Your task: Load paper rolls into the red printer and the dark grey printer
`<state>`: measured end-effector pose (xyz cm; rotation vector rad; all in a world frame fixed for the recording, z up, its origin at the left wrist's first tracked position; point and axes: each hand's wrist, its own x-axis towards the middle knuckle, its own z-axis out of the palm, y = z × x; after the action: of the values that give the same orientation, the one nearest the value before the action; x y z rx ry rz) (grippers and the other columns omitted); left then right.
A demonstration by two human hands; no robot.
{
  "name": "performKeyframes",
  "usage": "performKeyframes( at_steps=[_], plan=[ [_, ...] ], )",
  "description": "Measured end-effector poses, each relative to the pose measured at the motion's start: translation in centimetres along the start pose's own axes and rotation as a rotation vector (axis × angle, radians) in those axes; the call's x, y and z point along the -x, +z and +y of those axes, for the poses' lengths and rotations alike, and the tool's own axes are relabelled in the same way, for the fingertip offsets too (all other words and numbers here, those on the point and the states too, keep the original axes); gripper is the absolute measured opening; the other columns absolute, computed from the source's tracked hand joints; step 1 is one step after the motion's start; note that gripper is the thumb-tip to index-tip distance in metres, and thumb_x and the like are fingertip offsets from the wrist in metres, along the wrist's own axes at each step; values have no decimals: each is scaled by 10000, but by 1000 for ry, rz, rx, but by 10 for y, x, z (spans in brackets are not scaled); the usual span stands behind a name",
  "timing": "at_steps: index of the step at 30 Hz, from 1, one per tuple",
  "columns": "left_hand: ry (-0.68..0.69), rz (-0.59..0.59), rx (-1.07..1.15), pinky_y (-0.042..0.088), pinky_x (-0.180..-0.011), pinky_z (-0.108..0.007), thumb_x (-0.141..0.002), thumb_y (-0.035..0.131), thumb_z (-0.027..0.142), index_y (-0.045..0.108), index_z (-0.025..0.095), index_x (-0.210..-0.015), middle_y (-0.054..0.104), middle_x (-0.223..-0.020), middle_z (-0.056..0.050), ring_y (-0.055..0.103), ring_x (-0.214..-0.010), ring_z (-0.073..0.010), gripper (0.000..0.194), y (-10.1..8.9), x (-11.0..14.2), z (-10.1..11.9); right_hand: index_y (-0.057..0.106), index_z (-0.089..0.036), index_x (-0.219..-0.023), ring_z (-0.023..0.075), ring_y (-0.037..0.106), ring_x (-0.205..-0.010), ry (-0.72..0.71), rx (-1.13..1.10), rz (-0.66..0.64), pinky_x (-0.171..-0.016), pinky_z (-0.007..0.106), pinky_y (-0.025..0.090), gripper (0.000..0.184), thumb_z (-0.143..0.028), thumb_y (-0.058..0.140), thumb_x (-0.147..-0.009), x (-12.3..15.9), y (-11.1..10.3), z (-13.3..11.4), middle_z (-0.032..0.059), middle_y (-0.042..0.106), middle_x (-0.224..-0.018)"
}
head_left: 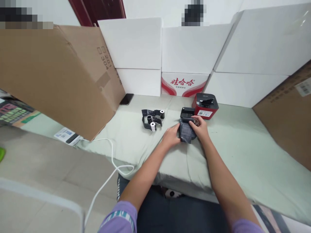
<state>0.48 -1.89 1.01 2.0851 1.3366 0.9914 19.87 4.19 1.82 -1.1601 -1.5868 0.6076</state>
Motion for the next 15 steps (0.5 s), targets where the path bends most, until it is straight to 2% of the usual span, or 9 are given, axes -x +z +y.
performKeyframes(
  at_steps=[3,5,6,8,10,12,15],
  plan=[
    [-15,8,-2,499,-1083,-479,-737,782,350,476,150,-1490,649,-1397,-175,648,-1243,-371,837,-1,0,1,725,-218,-900,291,616,-1069,-46,161,-34,-1023,520,432,182,-326,626,-791,-2,-2,2,96,715,-1087],
    [-12,5,11,503,-1075,-475,-739,793,373,481,161,-1487,656,-1389,-168,650,-1240,-370,838,-2,1,1,745,-210,-849,315,578,-1148,-65,256,14,-1104,562,368,179,-319,622,-779,-4,-1,3,123,677,-1153],
    [-7,4,21,506,-1072,-469,-743,796,381,482,171,-1487,658,-1388,-161,652,-1238,-365,835,-3,1,2,758,-203,-918,325,556,-1191,-64,269,60,-1132,564,351,230,-333,638,-770,-5,1,4,138,645,-1209],
    [-2,11,36,507,-1073,-461,-750,805,421,482,198,-1489,659,-1390,-145,650,-1243,-354,837,-3,2,3,708,-196,-1203,332,517,-1270,-27,195,126,-1154,549,362,490,-394,678,-756,-7,4,7,159,569,-1341],
    [-10,13,28,501,-1083,-477,-746,821,473,479,203,-1495,650,-1399,-152,639,-1258,-361,867,-3,2,3,548,-229,-1436,323,489,-1348,58,4,86,-1164,528,379,726,-491,680,-772,-9,6,9,146,517,-1451],
    [-19,12,1,477,-1113,-515,-734,838,500,441,187,-1528,604,-1452,-182,597,-1317,-382,941,-3,2,4,456,-279,-1513,307,472,-1402,156,-193,4,-1179,507,380,800,-586,652,-801,-9,5,11,108,518,-1497],
    [39,32,-52,434,-1161,-540,-777,819,479,382,205,-1576,430,-1604,-190,468,-1454,-373,951,-2,2,3,482,-297,-1503,299,489,-1410,231,-329,-13,-1193,497,376,778,-643,632,-823,-7,2,11,88,556,-1487]
  ],
)
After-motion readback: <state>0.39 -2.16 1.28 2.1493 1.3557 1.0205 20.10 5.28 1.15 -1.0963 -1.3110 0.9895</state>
